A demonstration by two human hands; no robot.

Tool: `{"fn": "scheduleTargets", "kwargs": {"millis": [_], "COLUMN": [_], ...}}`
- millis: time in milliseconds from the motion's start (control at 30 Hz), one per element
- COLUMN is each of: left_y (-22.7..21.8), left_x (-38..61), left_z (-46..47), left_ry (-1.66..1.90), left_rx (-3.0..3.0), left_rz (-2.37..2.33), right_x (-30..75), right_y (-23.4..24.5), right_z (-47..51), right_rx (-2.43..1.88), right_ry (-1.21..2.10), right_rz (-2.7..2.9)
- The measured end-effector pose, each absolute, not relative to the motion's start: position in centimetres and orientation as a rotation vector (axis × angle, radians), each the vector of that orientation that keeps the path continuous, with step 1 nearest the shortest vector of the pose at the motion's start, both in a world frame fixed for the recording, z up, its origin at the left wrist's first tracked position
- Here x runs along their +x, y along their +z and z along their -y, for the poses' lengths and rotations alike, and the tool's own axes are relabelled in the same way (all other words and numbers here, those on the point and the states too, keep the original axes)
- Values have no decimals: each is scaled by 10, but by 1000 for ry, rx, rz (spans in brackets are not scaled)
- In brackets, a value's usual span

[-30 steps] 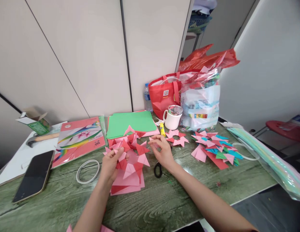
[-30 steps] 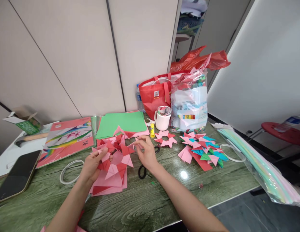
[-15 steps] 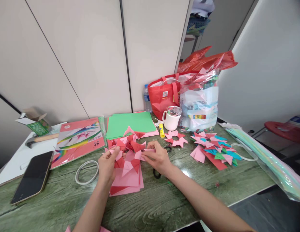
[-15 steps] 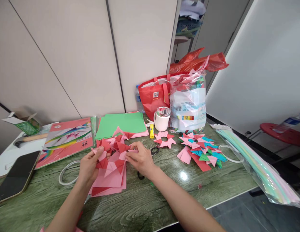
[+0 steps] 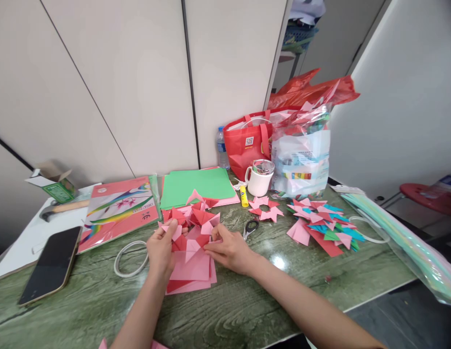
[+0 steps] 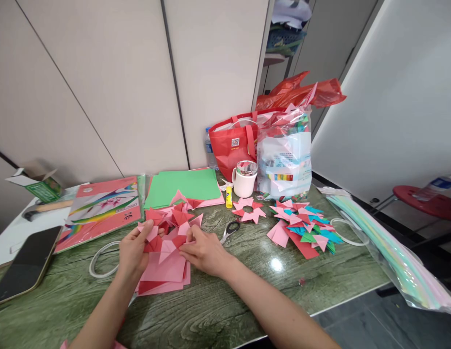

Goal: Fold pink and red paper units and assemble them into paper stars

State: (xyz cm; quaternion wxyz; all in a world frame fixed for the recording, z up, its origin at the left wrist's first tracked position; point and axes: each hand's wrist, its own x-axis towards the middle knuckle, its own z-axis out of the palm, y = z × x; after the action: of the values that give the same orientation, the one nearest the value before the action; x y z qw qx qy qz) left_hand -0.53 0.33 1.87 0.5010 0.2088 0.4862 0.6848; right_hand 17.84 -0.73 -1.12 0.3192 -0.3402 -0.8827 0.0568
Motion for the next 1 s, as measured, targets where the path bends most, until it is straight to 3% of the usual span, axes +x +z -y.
{"fn": "scheduleTargets", "kwargs": {"millis": [300, 533, 700, 1000], "left_y": [11, 8, 15, 24], "left_x": [10, 5, -1, -3], "left_z": [2, -2, -3, 2], "left_ry": [1646, 1649, 1625, 1334], "left_rx": [593, 572, 589, 701], "left_rz": [-1180, -1108, -1126, -1095], "right_x": [170, 172, 179, 192], "right_y": [-10, -13, -11, -11], "right_z": [19, 11, -1, -24], "right_rx": [-836, -766, -855, -951], "right_ry": [79, 91, 314, 830], "right_rz": [2392, 2108, 1586, 1282]}}
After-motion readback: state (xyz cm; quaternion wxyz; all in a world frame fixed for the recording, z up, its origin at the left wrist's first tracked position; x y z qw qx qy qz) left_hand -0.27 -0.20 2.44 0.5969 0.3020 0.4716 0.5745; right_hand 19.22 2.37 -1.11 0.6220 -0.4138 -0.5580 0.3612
